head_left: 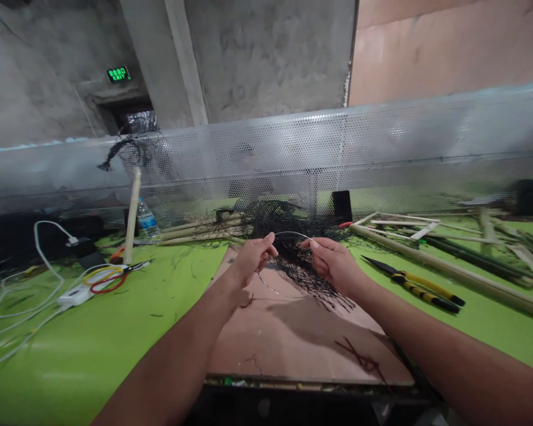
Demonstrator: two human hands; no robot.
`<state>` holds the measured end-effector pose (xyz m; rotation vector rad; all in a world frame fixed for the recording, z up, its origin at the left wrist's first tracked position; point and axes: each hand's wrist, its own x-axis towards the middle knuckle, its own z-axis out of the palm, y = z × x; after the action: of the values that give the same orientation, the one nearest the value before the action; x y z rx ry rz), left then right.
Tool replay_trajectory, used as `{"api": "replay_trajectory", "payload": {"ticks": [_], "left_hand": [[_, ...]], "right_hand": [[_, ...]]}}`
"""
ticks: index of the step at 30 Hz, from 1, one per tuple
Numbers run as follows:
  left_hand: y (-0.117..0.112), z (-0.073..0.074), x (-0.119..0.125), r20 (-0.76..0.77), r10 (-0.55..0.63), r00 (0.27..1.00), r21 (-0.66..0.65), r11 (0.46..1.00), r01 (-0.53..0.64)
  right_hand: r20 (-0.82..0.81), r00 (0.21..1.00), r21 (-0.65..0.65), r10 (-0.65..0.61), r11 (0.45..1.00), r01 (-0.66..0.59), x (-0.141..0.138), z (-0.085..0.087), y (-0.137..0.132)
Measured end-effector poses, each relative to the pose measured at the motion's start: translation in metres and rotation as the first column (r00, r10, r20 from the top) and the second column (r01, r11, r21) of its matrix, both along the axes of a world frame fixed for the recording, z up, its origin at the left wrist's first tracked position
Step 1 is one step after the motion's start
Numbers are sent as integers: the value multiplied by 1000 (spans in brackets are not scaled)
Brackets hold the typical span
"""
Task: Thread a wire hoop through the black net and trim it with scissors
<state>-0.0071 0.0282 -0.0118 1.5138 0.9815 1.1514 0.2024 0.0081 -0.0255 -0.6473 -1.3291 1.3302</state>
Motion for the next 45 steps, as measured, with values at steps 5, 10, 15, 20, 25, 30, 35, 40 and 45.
{"api": "replay_trajectory", "payload": {"ticks": [5, 10, 15, 20, 25, 30, 35, 40, 45], "left_hand": [[-2, 1, 0, -64, 14, 998, -16, 1000, -15], [-4, 3, 0, -126, 49, 991, 31, 998, -46], [-4, 1, 4, -82, 29, 996, 149, 989, -16], [1, 0, 7, 34, 66, 997, 74, 995, -68], [10, -2, 3, 329, 163, 930, -45, 987, -157], [14, -8, 0, 358, 67, 931, -33, 998, -59], [9, -5, 1, 236, 31, 971, 79, 996, -50], [4, -1, 4, 93, 78, 993, 173, 980, -93], [1, -3, 5, -66, 103, 992, 314, 946, -78]], "right_hand": [[45, 998, 8, -33, 999, 33, 1, 0, 0], [45, 998, 1, -44, 999, 44, 0, -4, 6], [37, 999, -45, 21, 999, -19, 1, -4, 6], [-4, 999, -69, 41, 997, -41, 0, -2, 4], [-67, 997, -88, 45, 995, -50, -1, -5, 8], [-96, 995, -95, 5, 995, -14, -2, -8, 11], [-27, 999, -93, -18, 996, 15, 0, -4, 8], [-10, 996, -38, -88, 995, 88, 2, -2, 9], [87, 995, -19, -51, 998, 53, 2, -4, 9]]}}
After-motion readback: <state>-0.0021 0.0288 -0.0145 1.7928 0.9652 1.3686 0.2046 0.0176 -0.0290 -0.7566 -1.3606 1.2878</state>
